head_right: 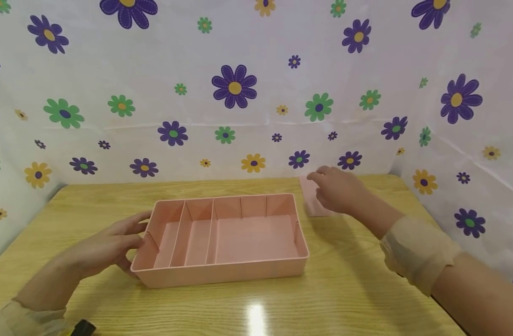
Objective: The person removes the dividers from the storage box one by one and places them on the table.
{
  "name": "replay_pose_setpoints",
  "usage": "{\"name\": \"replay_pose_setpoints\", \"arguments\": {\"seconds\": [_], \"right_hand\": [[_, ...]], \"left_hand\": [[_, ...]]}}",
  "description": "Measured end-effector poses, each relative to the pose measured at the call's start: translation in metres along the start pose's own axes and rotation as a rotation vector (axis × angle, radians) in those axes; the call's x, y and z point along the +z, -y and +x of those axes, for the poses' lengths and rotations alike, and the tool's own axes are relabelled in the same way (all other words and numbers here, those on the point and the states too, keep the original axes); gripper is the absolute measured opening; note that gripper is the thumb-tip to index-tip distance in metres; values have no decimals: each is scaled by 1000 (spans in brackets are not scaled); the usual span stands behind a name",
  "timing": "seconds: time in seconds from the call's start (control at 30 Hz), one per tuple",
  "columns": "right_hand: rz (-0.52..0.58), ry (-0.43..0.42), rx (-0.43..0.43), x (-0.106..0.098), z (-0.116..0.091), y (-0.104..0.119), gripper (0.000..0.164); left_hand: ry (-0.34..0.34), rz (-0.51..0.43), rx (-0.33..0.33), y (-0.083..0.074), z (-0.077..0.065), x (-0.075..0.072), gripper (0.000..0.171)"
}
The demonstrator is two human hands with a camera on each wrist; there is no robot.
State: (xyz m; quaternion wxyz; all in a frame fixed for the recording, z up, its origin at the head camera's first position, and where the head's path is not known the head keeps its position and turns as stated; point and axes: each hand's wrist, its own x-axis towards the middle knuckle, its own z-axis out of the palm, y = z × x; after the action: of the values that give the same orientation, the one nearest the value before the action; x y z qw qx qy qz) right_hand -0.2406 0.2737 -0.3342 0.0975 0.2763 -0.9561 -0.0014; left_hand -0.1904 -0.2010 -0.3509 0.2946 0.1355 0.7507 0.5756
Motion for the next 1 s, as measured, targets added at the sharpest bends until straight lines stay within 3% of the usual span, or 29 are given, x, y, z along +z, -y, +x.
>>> {"name": "replay_pose_setpoints", "arguments": {"seconds": [0.1,0.23,0.37,0.47,0.73,0.9,1.0], "right_hand": [[40,-51,-107,-24,16,28,31],[66,-4,-302,-44,35,77,30],[62,69,-478,-44,54,122,35],[55,136,-563,-35,68,149,39],[-18,327,-698,0,90,196,41],[-222,315,-753,14,96,205,27],[-361,330,-739,19,97,206,21]], "left_hand": [[6,9,13,-1,0,0,61],[9,4,19,-2,1,1,60],[1,2,14,0,-1,2,60],[-9,15,13,1,-1,2,59],[-16,-11,-9,3,-1,2,61],[-18,-5,-8,2,-1,2,63],[-13,1,4,1,-1,1,63]]}}
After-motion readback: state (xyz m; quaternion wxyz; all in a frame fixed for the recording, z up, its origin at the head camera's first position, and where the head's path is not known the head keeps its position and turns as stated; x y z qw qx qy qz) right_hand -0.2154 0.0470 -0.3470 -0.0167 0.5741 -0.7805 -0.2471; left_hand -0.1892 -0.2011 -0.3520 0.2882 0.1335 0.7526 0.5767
